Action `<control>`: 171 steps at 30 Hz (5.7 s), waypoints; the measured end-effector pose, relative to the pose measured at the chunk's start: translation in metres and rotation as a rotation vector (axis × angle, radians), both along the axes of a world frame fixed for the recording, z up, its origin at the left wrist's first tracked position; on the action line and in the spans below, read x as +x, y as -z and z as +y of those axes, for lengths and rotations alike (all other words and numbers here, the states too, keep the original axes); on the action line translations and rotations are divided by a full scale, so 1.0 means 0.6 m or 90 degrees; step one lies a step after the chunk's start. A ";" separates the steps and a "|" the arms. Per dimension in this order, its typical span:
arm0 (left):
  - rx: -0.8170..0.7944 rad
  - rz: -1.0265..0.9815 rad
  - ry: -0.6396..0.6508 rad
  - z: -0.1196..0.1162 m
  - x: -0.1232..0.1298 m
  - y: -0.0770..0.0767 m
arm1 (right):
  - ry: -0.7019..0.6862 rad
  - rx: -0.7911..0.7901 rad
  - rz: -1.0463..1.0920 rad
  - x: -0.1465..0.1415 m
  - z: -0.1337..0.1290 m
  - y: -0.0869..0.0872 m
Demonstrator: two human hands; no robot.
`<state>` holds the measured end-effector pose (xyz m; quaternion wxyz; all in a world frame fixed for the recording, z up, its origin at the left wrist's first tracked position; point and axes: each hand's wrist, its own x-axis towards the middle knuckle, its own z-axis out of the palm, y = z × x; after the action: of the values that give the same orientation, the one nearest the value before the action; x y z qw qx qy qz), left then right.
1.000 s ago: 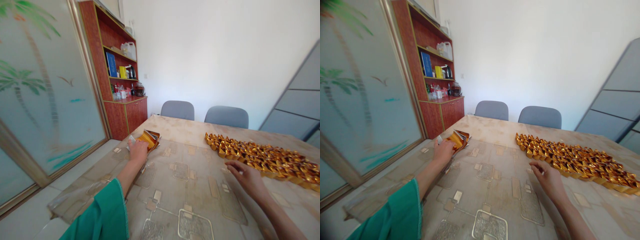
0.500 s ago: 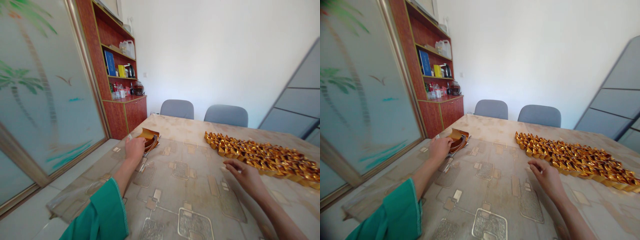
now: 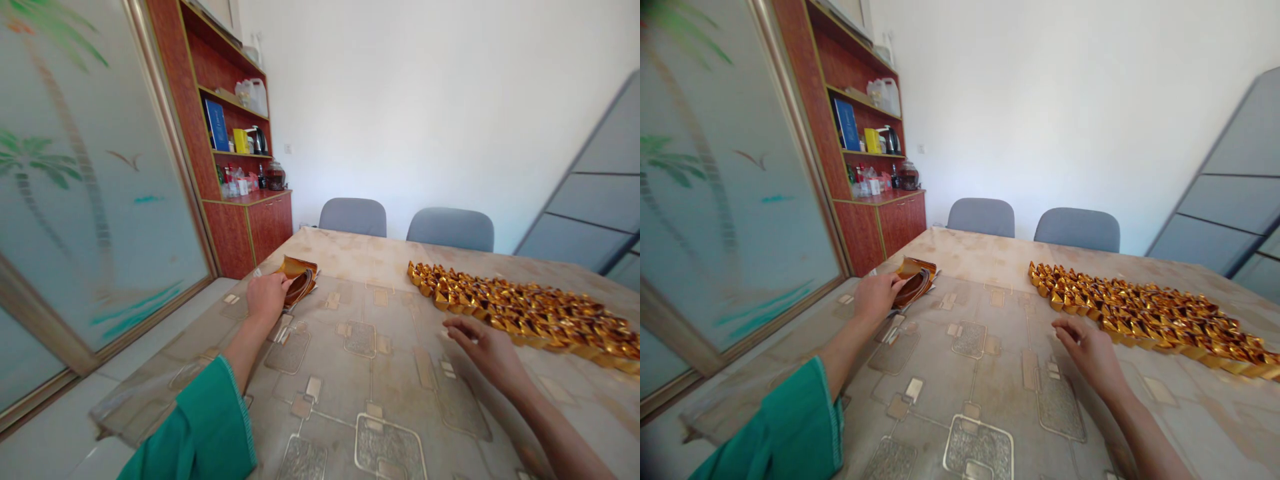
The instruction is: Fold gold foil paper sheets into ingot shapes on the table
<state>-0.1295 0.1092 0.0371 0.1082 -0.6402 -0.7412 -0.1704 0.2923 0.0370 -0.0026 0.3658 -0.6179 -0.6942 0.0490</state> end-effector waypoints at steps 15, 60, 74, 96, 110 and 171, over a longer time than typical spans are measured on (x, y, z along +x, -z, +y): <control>0.186 -0.021 -0.014 -0.007 0.003 -0.013 | -0.003 0.000 -0.022 -0.004 -0.001 0.002; 0.050 -0.355 0.640 -0.132 0.157 0.066 | -0.451 0.221 -0.206 -0.138 -0.090 -0.028; 0.157 0.029 0.814 -0.203 0.124 0.067 | -0.439 0.231 -0.308 -0.144 -0.162 -0.016; -0.022 -0.093 0.803 -0.202 0.124 0.088 | -0.442 -0.107 -0.287 -0.124 -0.155 -0.030; -0.137 -0.218 0.662 -0.195 0.112 0.059 | -0.354 -0.139 0.002 -0.135 -0.155 -0.025; -0.031 -0.024 0.706 -0.175 0.137 0.085 | -0.059 -0.068 -0.231 -0.154 -0.125 0.026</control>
<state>-0.0472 0.0043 -0.0142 -0.0260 -0.9336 -0.2986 -0.1964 0.2001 -0.0378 -0.0185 0.1984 -0.6026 -0.7729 -0.0097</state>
